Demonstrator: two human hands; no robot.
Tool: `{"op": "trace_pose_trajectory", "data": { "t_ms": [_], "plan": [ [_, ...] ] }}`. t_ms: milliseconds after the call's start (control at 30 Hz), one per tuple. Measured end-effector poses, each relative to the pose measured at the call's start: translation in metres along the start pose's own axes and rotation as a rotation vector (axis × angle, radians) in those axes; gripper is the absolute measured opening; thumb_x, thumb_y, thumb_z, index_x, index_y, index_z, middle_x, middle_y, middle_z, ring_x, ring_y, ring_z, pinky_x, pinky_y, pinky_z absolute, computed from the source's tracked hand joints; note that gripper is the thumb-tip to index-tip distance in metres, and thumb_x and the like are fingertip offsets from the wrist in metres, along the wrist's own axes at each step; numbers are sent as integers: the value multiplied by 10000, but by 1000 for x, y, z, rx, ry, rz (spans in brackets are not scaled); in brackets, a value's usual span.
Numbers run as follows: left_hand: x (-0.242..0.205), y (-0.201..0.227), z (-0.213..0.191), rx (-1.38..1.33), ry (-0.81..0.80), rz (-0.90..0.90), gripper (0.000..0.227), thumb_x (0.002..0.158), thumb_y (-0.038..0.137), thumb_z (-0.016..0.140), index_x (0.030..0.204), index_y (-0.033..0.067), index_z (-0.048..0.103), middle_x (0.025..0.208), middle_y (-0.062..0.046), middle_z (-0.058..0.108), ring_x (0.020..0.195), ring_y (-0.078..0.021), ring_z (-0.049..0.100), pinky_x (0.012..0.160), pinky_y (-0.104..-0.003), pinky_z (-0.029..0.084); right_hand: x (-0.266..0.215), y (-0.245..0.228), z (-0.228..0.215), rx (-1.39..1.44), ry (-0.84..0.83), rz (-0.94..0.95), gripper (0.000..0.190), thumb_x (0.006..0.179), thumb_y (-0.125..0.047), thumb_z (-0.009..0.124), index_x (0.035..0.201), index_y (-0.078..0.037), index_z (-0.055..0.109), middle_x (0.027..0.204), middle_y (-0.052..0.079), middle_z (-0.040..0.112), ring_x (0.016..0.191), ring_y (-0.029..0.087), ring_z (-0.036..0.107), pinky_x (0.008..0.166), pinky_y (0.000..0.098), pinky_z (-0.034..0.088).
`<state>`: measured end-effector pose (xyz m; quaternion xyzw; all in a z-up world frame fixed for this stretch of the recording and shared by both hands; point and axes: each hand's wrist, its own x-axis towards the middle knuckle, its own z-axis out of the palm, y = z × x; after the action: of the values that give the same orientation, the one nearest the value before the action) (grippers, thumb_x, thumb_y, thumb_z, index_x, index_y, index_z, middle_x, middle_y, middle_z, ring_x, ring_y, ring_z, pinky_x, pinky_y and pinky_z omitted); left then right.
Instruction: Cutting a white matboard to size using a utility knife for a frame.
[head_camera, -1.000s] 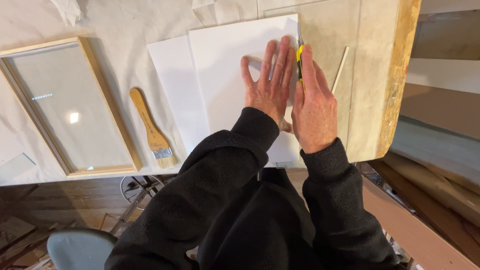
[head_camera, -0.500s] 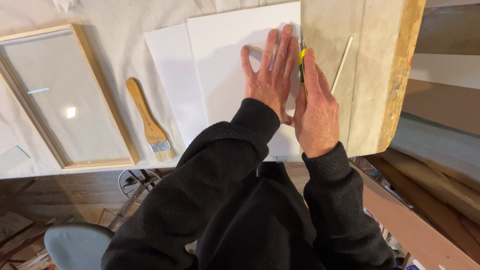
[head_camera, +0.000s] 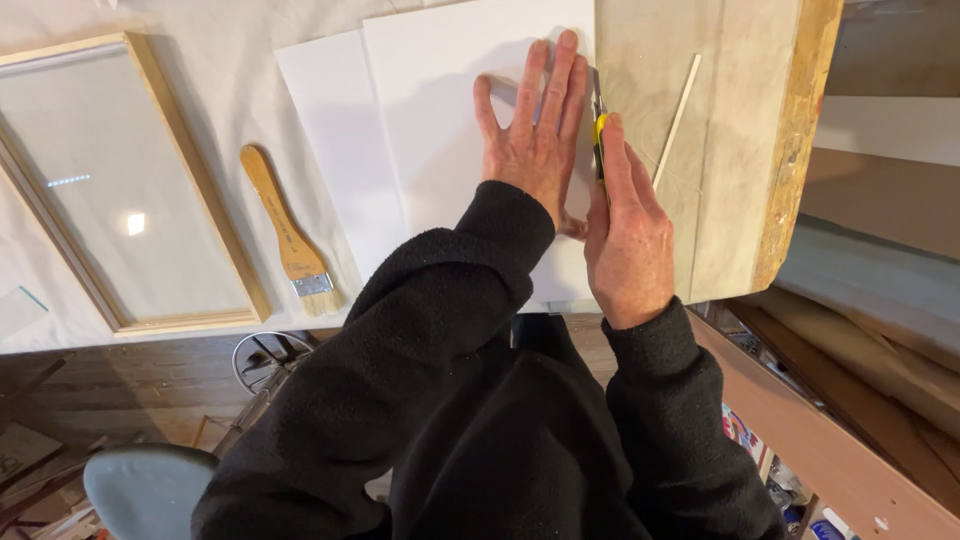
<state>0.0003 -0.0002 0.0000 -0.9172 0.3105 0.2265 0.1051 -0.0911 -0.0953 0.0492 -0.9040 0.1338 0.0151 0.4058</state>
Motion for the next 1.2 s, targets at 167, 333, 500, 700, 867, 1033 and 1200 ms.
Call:
{"op": "trace_pose_trajectory", "data": {
  "t_ms": [167, 333, 500, 700, 867, 1033, 1200],
  "plan": [
    [-2, -1, -5, -36, -17, 1, 1758, 361, 906, 803, 1684, 33, 44, 1713, -180, -90, 1598, -365, -53, 1179, -815, 172, -3, -11, -6, 39, -49, 106, 602, 1021, 55, 519, 1589, -72, 366, 1544, 209, 529, 1180, 356, 704, 949, 410, 601],
    [-1, -1, 0, -80, 1, 1, 1741, 360, 836, 858, 1684, 33, 61, 1714, -172, -77, 1599, -359, -41, 1197, -799, 176, -14, -5, -4, 51, -50, 98, 579, 1038, 47, 509, 1587, -63, 364, 1537, 215, 532, 1170, 346, 712, 932, 401, 605],
    [1, 3, 26, -25, 184, -24, 1650, 404, 695, 925, 1674, 35, 106, 1712, -167, -52, 1599, -360, -13, 1192, -794, 203, -25, -3, -4, 23, -31, 44, 584, 1049, 45, 522, 1602, -48, 361, 1530, 231, 533, 1226, 373, 684, 978, 411, 584],
    [-4, 0, 5, -115, 82, -1, 1672, 406, 728, 914, 1684, 13, 109, 1721, -168, -34, 1606, -362, -3, 1206, -798, 171, -36, -4, -6, 23, -29, 55, 602, 1029, 53, 538, 1596, -52, 368, 1513, 235, 549, 1206, 379, 687, 968, 410, 585],
    [-5, 0, 2, -105, 91, 5, 1701, 390, 764, 899, 1680, 2, 94, 1721, -183, -24, 1601, -375, -14, 1197, -805, 175, -47, -4, -8, -14, -15, 32, 624, 1017, 65, 554, 1599, -60, 366, 1488, 237, 569, 1223, 406, 664, 972, 428, 571],
    [-4, -2, 5, -89, 62, 10, 1702, 405, 808, 873, 1671, -4, 78, 1721, -190, -10, 1595, -378, -15, 1186, -810, 178, -56, -6, -8, -6, -14, 32, 611, 1026, 58, 551, 1597, -67, 370, 1490, 233, 568, 1234, 401, 663, 980, 426, 572],
    [-3, 0, 0, -81, 28, 24, 1720, 400, 853, 846, 1664, -7, 59, 1722, -183, 3, 1591, -377, -2, 1171, -819, 182, -66, -5, -9, -19, -24, 54, 611, 1029, 47, 552, 1601, -73, 372, 1496, 224, 565, 1238, 407, 657, 979, 430, 567]
  ]
}}
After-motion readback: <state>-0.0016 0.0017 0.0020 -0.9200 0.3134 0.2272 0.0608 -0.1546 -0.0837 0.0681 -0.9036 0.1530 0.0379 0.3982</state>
